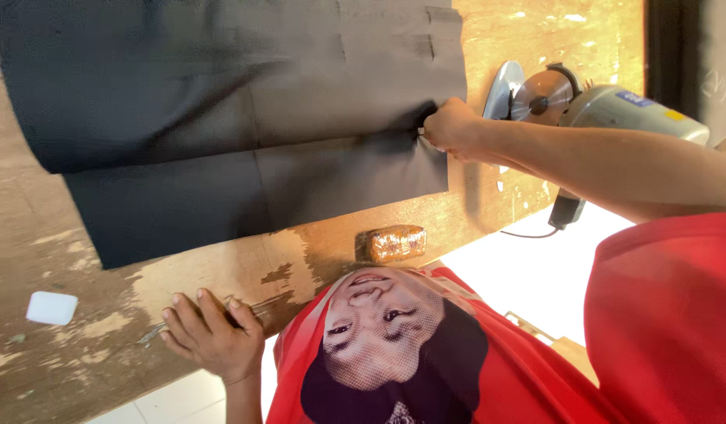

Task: The person uses a rotary cutter to cut a large piece of black fabric on a wooden worktable. They repeatedly fold and reposition the fabric while cutting along straight lines, then hand a cut section to a coworker at the end.

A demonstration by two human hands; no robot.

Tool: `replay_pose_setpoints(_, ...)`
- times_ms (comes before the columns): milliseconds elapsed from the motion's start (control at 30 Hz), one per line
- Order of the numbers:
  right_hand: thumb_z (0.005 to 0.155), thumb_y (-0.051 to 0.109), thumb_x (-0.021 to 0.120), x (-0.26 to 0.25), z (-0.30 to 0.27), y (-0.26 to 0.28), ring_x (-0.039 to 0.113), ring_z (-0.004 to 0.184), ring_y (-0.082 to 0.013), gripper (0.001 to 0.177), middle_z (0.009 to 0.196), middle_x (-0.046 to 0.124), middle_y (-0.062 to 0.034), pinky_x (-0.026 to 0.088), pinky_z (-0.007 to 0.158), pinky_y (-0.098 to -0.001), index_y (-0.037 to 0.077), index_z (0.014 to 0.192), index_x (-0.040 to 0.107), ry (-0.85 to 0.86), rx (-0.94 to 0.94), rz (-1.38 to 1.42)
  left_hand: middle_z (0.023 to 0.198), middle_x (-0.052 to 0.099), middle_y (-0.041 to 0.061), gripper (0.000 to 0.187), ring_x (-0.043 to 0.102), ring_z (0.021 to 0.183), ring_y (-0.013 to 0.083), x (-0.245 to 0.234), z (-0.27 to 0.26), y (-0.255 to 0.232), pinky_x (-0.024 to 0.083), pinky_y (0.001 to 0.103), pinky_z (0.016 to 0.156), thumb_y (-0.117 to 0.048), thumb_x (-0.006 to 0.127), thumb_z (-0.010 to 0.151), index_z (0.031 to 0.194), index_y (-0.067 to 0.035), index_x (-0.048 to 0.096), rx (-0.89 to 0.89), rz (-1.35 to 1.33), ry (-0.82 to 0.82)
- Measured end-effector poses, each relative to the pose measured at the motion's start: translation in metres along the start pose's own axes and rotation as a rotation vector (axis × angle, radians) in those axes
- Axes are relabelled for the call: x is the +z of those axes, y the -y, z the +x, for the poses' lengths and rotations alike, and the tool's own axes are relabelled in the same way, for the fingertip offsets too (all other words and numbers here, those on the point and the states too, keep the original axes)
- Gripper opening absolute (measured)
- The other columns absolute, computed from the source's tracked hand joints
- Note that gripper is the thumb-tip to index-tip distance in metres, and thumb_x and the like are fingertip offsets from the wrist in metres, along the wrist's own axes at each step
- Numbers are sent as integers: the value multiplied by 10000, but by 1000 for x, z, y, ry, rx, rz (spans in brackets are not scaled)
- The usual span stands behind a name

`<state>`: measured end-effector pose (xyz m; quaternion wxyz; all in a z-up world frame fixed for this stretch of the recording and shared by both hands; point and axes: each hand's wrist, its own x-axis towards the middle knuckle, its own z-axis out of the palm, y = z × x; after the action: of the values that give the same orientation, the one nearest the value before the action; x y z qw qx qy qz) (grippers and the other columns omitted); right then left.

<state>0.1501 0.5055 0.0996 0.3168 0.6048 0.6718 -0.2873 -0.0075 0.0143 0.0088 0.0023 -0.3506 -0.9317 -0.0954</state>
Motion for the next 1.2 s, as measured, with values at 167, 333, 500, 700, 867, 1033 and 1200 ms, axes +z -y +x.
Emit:
replay_pose_setpoints(167,852,272,680,11,-13,1,737,893,-371,300,971,741,-210,581,767,-465,10,985,741,-117,-120,-301,1594,483,262,464,365,1536,450,-8,3,-6,229,617,1268,-313,556,1069,1426,-26,630,-26,-37,-29)
replay_pose_setpoints(333,808,197,660,16,-29,-19,744,909,-376,230,973,762,-196,598,775,-462,75,951,792,-204,-384,-680,1577,491,247,445,393,1517,453,-12,5,-12,268,640,1242,-283,563,1054,1413,-28,629,3,-56,-98)
replay_pose_setpoints(500,812,194,641,23,-40,-36,753,892,-348,215,969,767,-172,600,734,-453,113,955,781,-298,-500,-740,1575,481,250,440,393,1506,459,-17,4,-13,278,663,1230,-264,562,1048,1414,-24,609,34,-75,-142)
replay_pose_setpoints(700,856,212,629,41,-43,-77,732,817,-405,205,887,738,-209,575,708,-497,93,965,755,-453,-534,-414,1566,478,259,419,389,1491,468,-14,4,-16,272,678,1211,-251,544,1057,1411,-35,601,42,-90,-147)
replay_pose_setpoints(867,993,223,604,82,-41,-112,699,763,-424,204,823,716,-222,546,720,-541,60,929,707,-585,-477,-58,1562,459,253,412,350,1502,467,-15,5,-17,230,684,1221,-248,535,1053,1401,-39,604,29,-94,-127)
replay_pose_setpoints(1033,997,201,629,132,-41,-152,666,810,-442,177,914,689,-199,525,710,-550,48,920,675,-817,-532,200,1569,446,209,336,339,1506,415,-21,13,-28,173,685,1219,-196,582,996,1300,-69,645,36,-100,0)
replay_pose_setpoints(1200,1008,185,661,140,-37,-174,646,824,-456,172,1007,665,-210,515,713,-549,44,1104,687,-849,-527,337,1520,499,167,290,395,1490,338,-28,44,-73,247,619,1251,-132,635,980,1259,-54,652,248,-222,19)
